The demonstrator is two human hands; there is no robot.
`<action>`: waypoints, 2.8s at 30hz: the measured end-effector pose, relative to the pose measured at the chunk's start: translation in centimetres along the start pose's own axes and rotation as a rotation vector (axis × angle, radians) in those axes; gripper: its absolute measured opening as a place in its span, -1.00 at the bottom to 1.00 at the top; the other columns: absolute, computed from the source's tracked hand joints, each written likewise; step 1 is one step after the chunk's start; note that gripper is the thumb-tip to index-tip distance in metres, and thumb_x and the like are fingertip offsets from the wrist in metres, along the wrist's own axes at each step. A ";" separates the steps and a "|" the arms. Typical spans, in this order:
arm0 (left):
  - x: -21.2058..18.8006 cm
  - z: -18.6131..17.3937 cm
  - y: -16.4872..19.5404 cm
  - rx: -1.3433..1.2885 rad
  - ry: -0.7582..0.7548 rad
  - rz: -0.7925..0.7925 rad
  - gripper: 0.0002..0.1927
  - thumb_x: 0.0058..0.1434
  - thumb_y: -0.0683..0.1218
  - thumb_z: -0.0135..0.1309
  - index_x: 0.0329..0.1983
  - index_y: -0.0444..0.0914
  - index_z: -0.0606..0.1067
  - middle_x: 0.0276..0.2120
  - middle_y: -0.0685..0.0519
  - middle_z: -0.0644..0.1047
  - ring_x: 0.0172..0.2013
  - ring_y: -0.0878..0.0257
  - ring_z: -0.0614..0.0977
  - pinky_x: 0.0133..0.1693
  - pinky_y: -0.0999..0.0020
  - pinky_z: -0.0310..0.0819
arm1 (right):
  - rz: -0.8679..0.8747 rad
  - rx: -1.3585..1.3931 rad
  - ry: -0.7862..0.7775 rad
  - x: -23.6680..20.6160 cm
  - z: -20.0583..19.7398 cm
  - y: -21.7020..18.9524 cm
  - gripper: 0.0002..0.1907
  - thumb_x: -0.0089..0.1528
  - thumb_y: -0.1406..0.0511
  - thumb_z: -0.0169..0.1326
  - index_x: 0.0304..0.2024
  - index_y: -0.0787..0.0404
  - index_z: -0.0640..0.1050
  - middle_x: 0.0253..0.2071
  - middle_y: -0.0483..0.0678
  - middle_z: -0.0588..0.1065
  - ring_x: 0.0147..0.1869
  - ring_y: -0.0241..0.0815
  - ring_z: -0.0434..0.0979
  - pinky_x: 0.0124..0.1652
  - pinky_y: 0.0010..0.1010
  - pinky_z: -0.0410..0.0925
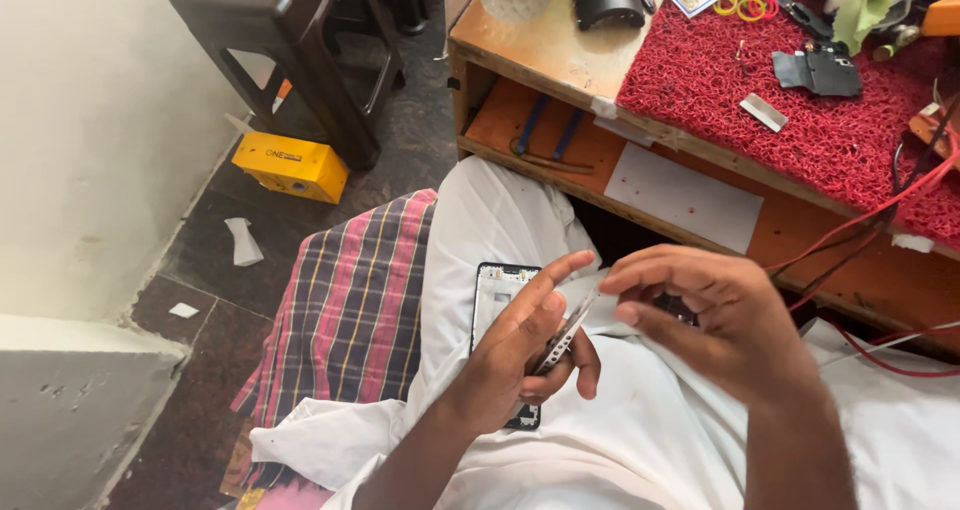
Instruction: The person uses a metal spudger to pry and separate the screen assembly from the phone frame. They work along the edges and corners, occasionally rotating the device to access different sides. The task involves careful prying to avoid damaging internal components.
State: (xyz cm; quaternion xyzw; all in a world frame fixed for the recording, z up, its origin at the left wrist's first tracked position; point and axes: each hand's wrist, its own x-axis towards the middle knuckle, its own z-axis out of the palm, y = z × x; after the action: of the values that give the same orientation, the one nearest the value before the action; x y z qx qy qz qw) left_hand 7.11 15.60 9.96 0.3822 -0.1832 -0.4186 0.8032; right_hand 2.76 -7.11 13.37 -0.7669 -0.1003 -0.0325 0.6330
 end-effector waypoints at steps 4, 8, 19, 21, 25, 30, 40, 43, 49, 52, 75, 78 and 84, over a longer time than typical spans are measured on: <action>-0.3 -1.2 0.7 0.116 0.067 -0.018 -0.23 0.51 0.23 -0.27 0.61 -0.28 -0.03 -0.45 -0.08 0.55 -0.71 0.53 0.14 -0.63 0.63 0.00 | 0.031 0.076 -0.041 1.2 2.2 0.4 -0.85 0.21 0.50 0.23 -0.15 0.42 0.62 -0.12 0.02 0.62 0.00 -0.25 0.59 0.00 -0.43 0.46; -0.4 -2.9 1.8 0.171 0.063 -0.020 -0.29 0.51 0.13 -0.25 0.61 -0.25 -0.05 -0.47 -0.03 0.56 -0.70 0.51 0.17 -0.60 0.62 0.06 | 0.077 0.160 -0.045 3.0 3.8 0.9 -0.88 0.23 0.47 0.22 -0.19 0.43 0.62 -0.15 0.04 0.61 -0.03 -0.24 0.58 -0.04 -0.41 0.45; -3.2 -7.8 5.3 0.126 -0.015 -0.010 -0.29 0.48 0.00 -0.15 0.61 -0.29 -0.03 -0.47 -0.02 0.58 -0.67 0.52 0.20 -0.59 0.60 0.10 | 0.134 0.144 -0.036 6.2 8.7 -1.2 -0.92 0.17 0.54 0.20 -0.27 0.44 0.62 -0.22 0.03 0.59 -0.15 -0.24 0.55 -0.13 -0.41 0.43; -3.7 -8.3 5.8 0.140 -0.033 -0.032 -0.31 0.48 -0.01 -0.15 0.59 -0.30 -0.01 -0.50 -0.02 0.57 -0.69 0.51 0.21 -0.60 0.60 0.11 | 0.097 0.114 -0.045 6.5 9.3 -1.6 -0.94 0.17 0.55 0.20 -0.29 0.43 0.62 -0.25 0.04 0.59 -0.13 -0.22 0.56 -0.10 -0.40 0.42; -4.5 -9.0 6.5 0.157 -0.051 -0.068 -0.33 0.48 -0.01 -0.16 0.58 -0.33 0.01 -0.51 0.01 0.58 -0.70 0.52 0.20 -0.60 0.60 0.10 | 0.044 0.061 -0.044 6.1 10.0 -1.6 -0.93 0.15 0.52 0.20 -0.31 0.45 0.61 -0.25 0.07 0.58 -0.11 -0.19 0.57 -0.07 -0.40 0.41; -4.9 -9.6 6.2 0.152 -0.035 -0.042 -0.40 0.47 -0.02 -0.16 0.50 -0.35 0.14 -0.52 0.04 0.57 -0.70 0.53 0.19 -0.61 0.59 0.06 | 0.064 0.340 0.255 4.5 8.3 0.2 -0.78 0.30 0.36 0.10 -0.34 0.48 0.57 -0.35 0.14 0.56 -0.26 -0.16 0.55 -0.18 -0.37 0.43; -1.2 -8.4 1.3 1.128 0.767 0.313 -0.66 0.20 0.00 0.22 -0.07 -0.31 0.53 -0.28 -0.10 0.60 -0.29 0.09 0.66 -0.22 0.20 0.57 | 0.754 -0.213 0.026 2.8 10.0 8.2 -0.67 0.24 0.22 0.16 -0.01 0.25 0.58 -0.40 -0.08 0.65 -0.41 -0.33 0.62 -0.36 -0.45 0.51; -1.2 -9.9 -0.4 1.282 0.826 0.156 -0.57 0.15 0.03 0.23 0.00 -0.29 0.50 -0.14 -0.16 0.54 -0.15 -0.11 0.63 -0.18 0.06 0.54 | 0.644 -0.326 0.001 2.7 12.4 9.9 -0.56 0.19 0.21 0.31 0.05 0.28 0.54 -0.46 -0.02 0.58 -0.45 -0.30 0.50 -0.43 -0.42 0.41; 0.2 -17.2 -4.9 1.221 0.704 -0.034 -0.45 0.05 0.07 0.31 0.11 -0.17 0.53 -0.17 -0.10 0.64 -0.12 0.05 0.71 -0.06 0.17 0.59 | 0.845 0.111 0.213 3.3 11.4 13.6 -0.44 0.18 0.26 0.25 0.21 0.22 0.44 -0.33 -0.09 0.51 -0.40 -0.23 0.57 -0.38 -0.40 0.47; 1.8 -20.7 -6.5 1.063 0.712 -0.168 -0.45 0.05 0.09 0.35 0.11 -0.12 0.55 -0.26 -0.04 0.72 -0.19 0.19 0.79 -0.02 0.26 0.68 | 0.802 0.725 0.137 4.7 10.0 15.6 -0.44 0.22 0.23 0.14 0.26 0.27 0.42 -0.33 0.01 0.56 -0.35 -0.21 0.61 -0.30 -0.42 0.49; 6.6 -10.7 -8.6 0.240 0.218 0.071 -0.55 0.16 -0.10 0.25 0.09 -0.42 0.59 -0.07 -0.15 0.70 -0.01 0.13 0.69 0.11 0.21 0.49 | 0.415 0.486 0.196 -4.9 -3.3 11.9 -0.43 0.28 0.12 0.16 0.23 0.34 0.49 -0.24 0.13 0.64 -0.32 -0.20 0.58 -0.25 -0.38 0.45; 6.3 -10.9 -9.2 0.315 0.276 0.092 -0.61 0.17 -0.13 0.24 0.02 -0.45 0.63 -0.10 -0.19 0.71 -0.05 0.14 0.69 0.07 0.25 0.48 | 0.901 0.402 0.775 -8.2 -8.1 12.9 -0.37 0.28 0.02 0.11 0.30 0.14 0.32 0.04 0.22 0.56 -0.21 0.16 0.67 -0.16 -0.03 0.50; 6.3 -11.3 -9.5 0.300 0.311 0.085 -0.69 0.17 -0.18 0.20 -0.05 -0.44 0.64 -0.10 -0.20 0.72 -0.04 0.11 0.70 0.09 0.23 0.48 | 0.419 0.771 1.104 -8.4 -12.8 13.9 -0.56 0.34 0.22 -0.16 0.25 0.21 0.30 0.12 0.24 0.43 0.02 0.20 0.58 -0.01 0.10 0.49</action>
State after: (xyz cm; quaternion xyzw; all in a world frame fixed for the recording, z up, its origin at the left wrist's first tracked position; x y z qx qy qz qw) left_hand 12.68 12.24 -4.74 0.5493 -0.1330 -0.2885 0.7729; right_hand -1.77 -23.03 1.03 -0.3628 0.3810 -0.2564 0.8109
